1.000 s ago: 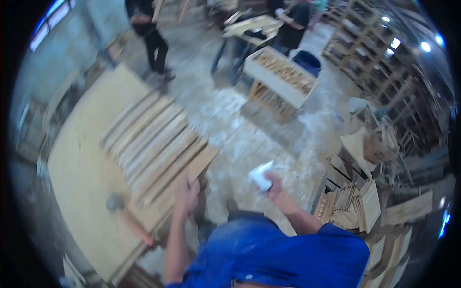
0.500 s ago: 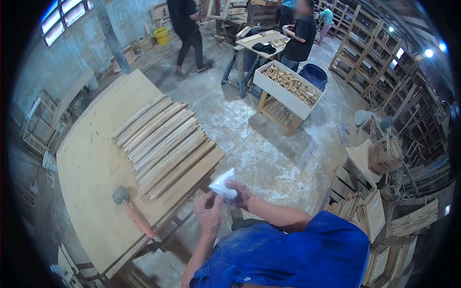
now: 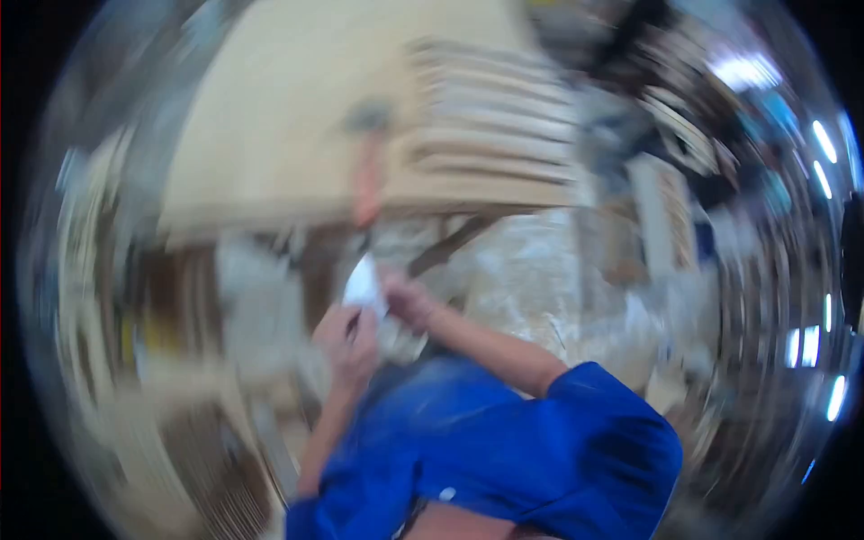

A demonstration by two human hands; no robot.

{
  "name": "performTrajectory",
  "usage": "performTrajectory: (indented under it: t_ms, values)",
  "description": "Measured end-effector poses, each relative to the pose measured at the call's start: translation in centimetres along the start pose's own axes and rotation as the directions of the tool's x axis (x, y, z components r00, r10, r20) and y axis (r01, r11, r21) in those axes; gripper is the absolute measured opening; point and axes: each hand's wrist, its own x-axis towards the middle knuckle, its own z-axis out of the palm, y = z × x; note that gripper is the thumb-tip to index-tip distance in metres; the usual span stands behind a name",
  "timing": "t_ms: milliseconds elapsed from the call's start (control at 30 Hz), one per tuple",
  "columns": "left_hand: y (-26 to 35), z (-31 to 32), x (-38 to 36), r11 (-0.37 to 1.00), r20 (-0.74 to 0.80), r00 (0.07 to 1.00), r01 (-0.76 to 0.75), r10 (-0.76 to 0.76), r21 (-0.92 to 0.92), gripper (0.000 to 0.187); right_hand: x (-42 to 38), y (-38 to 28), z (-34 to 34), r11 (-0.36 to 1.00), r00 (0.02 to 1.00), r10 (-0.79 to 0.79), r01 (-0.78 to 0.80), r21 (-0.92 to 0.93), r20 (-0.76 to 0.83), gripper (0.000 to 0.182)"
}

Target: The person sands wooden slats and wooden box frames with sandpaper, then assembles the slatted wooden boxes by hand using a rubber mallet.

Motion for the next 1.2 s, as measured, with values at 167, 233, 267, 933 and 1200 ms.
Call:
performTrajectory:
  t_ms: [167, 233, 267, 933, 1200]
  values:
    - [-6.3, -10.3, -6.2, 0.984, -0.367, 0.923, 0.159, -0.117, 0.084, 0.009, 1.2, 7.4, -0.3, 0.950, 0.951, 0.309, -0.309, -0.046, -0.010, 0.055]
    - [-8.3, -14.0, -10.2, 0.957, -0.525, 0.826, 0.283, -0.206, 0.069, 0.009, 0.7, 8.8, -1.6, 0.898, 0.906, 0.419, -0.424, -0.120, -0.068, 0.054]
    - [-9.1, -15.3, -12.1, 0.930, -0.578, 0.769, 0.365, -0.274, 0.045, 0.010, 0.0, 9.1, -1.5, 0.870, 0.884, 0.459, -0.468, -0.157, -0.090, 0.053]
    - [-31.3, -37.8, -40.6, 0.324, -0.992, -0.122, 0.937, -0.042, -0.129, 0.020, 17.4, 11.6, 7.9, 0.629, 0.845, 0.534, -0.387, -0.674, 0.013, 0.046]
    - [-39.1, -39.2, -46.0, 0.056, -0.947, -0.298, 0.950, -0.124, -0.306, 0.045, 21.9, 10.4, 10.0, 0.502, 0.810, 0.581, -0.434, -0.748, -0.080, 0.042]
